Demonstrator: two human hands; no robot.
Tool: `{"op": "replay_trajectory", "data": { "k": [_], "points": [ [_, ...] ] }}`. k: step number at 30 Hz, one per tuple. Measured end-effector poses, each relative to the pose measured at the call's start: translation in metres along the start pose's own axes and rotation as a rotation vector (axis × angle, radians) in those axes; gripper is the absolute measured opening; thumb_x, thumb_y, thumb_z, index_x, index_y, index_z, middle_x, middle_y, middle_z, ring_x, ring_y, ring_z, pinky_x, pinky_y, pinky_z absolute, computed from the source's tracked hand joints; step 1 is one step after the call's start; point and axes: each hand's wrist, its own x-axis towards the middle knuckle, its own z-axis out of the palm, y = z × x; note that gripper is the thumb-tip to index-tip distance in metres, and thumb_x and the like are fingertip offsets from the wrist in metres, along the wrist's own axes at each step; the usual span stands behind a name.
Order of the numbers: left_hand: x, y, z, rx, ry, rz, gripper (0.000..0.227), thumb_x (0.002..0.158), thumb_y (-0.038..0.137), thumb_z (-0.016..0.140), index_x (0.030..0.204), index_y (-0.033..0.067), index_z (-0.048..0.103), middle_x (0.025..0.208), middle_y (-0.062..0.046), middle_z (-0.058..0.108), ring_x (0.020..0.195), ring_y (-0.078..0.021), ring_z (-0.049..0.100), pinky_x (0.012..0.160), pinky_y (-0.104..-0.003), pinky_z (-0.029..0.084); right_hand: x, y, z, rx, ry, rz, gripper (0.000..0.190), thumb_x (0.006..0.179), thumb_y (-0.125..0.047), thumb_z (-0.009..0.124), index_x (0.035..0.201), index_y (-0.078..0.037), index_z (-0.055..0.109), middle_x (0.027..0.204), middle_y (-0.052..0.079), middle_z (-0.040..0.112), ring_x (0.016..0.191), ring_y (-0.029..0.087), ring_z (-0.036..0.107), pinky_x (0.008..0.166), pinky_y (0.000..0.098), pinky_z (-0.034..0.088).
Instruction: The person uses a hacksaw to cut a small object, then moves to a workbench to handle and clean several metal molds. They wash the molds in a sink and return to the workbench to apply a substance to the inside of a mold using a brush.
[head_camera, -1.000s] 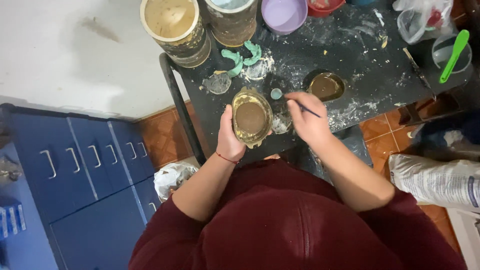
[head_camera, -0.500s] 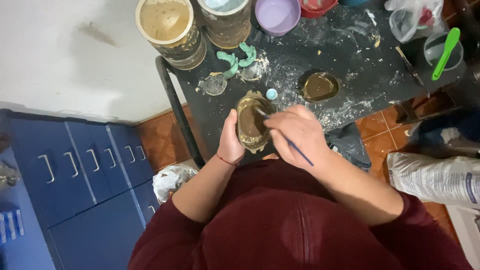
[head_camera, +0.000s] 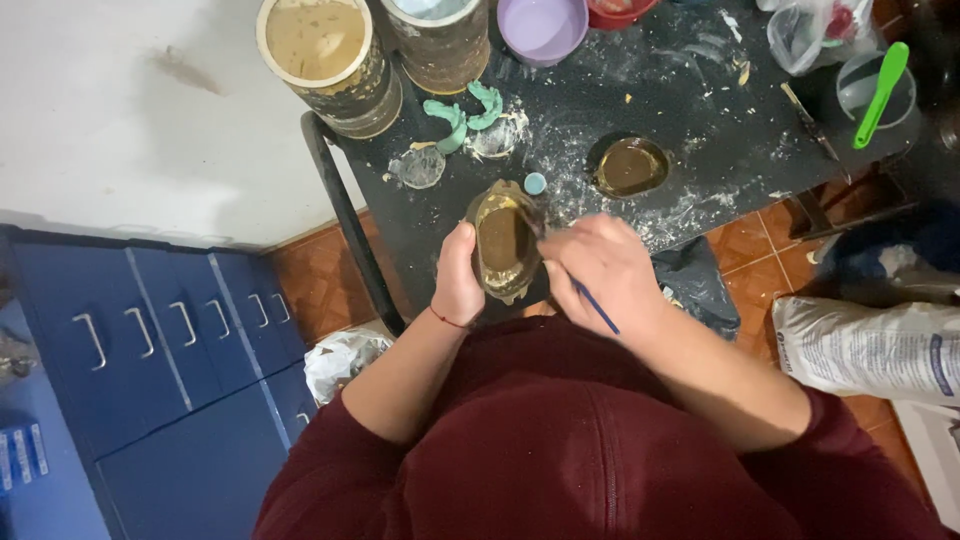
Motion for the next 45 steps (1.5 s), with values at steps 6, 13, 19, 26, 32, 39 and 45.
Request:
{"op": "replay_trajectory", "data": {
  "k": [6,13,19,26,32,39,45],
  "points": [
    [0.003,0.022,0.018,0.006,-0.040,-0.012,0.061,0.111,0.040,0.036,0.153,-0.0045,0.044,0.146,-0.013,0.057,0.134,-0.0224,0.057,0.116,-0.040,0.045,-0.048,0.025,0.029,0.474,-0.085,0.352,0.011,0.098,-0.008,0.062,0.090,-0.005,0.070,0.080,0.007,0.070,0.072,0.019,0.066,0.067,0.0339,0.054],
    [0.000,0.021,0.015,-0.171,-0.164,-0.059,0.072,0.110,0.048,0.037,0.162,-0.0010,0.031,0.156,-0.014,0.049,0.143,-0.0250,0.051,0.124,-0.043,0.039,-0.024,0.008,0.010,0.381,0.049,0.096,0.018,0.105,-0.013,0.058,0.101,-0.002,0.072,0.091,0.010,0.074,0.081,0.018,0.067,0.073,0.0348,0.053],
    [0.003,0.017,0.015,-0.283,-0.155,-0.152,0.072,0.108,0.049,0.037,0.163,0.0030,0.030,0.158,-0.013,0.046,0.146,-0.0266,0.048,0.126,-0.045,0.036,-0.034,0.021,0.020,0.429,0.099,0.211,0.018,0.103,-0.012,0.059,0.099,-0.001,0.072,0.086,0.010,0.072,0.070,0.018,0.062,0.062,0.0340,0.050],
    [0.007,0.014,0.015,-0.260,-0.174,-0.157,0.072,0.108,0.049,0.039,0.163,0.0018,0.031,0.159,-0.013,0.047,0.145,-0.0262,0.048,0.125,-0.045,0.036,-0.036,0.014,0.007,0.396,0.001,0.226,0.019,0.104,-0.013,0.059,0.096,-0.003,0.073,0.083,0.008,0.073,0.071,0.019,0.069,0.065,0.0343,0.054],
    [0.008,0.013,0.014,-0.275,-0.161,-0.173,0.071,0.108,0.047,0.037,0.163,0.0026,0.031,0.159,-0.012,0.046,0.145,-0.0243,0.049,0.125,-0.043,0.037,-0.045,0.019,0.011,0.418,-0.033,0.252,0.013,0.100,-0.006,0.061,0.097,-0.003,0.073,0.080,0.008,0.073,0.067,0.021,0.070,0.064,0.0340,0.057],
    [0.005,0.022,0.020,-0.130,-0.152,-0.094,0.064,0.112,0.039,0.030,0.160,-0.0030,0.035,0.155,-0.015,0.050,0.142,-0.0251,0.052,0.124,-0.043,0.039,-0.036,0.017,0.005,0.258,-0.042,0.178,0.017,0.100,-0.011,0.061,0.090,-0.002,0.072,0.076,0.010,0.070,0.065,0.021,0.067,0.061,0.0336,0.055],
    [0.005,0.024,0.021,0.030,-0.148,-0.034,0.067,0.111,0.040,0.032,0.159,-0.0065,0.035,0.152,-0.015,0.053,0.139,-0.0243,0.055,0.121,-0.041,0.043,-0.020,0.014,-0.001,0.091,-0.046,0.092,0.016,0.101,-0.011,0.063,0.091,-0.003,0.071,0.084,0.011,0.072,0.070,0.022,0.068,0.064,0.0337,0.055]
  ]
}}
